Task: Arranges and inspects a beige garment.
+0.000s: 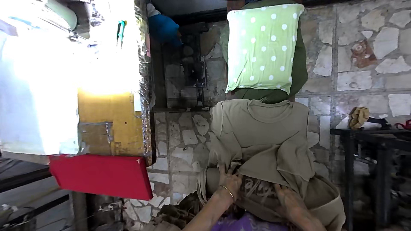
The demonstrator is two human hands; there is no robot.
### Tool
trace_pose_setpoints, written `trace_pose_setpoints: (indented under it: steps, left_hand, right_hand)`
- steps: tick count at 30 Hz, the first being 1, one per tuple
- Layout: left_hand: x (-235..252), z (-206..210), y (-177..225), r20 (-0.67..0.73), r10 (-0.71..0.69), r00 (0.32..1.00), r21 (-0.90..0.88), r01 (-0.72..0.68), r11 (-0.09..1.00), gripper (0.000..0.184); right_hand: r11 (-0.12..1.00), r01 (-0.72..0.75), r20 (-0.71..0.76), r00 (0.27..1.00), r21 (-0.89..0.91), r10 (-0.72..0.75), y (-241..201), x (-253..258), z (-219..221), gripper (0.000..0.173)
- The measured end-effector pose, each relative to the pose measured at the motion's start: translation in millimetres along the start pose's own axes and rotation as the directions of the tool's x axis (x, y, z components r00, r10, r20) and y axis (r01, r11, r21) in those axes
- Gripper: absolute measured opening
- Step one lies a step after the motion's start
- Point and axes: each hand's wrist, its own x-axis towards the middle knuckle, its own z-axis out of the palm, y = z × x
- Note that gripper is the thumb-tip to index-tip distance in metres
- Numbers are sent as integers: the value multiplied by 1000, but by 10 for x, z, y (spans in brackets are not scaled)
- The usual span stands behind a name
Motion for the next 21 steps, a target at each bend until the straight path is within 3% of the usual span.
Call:
trace_pose_setpoints:
  steps: [21]
  left_hand:
    - [146,-49,193,-7,63,998,-5,-63,998,88]
  right_hand:
    - [973,6,-74,997,232,11,368,111,-240,91]
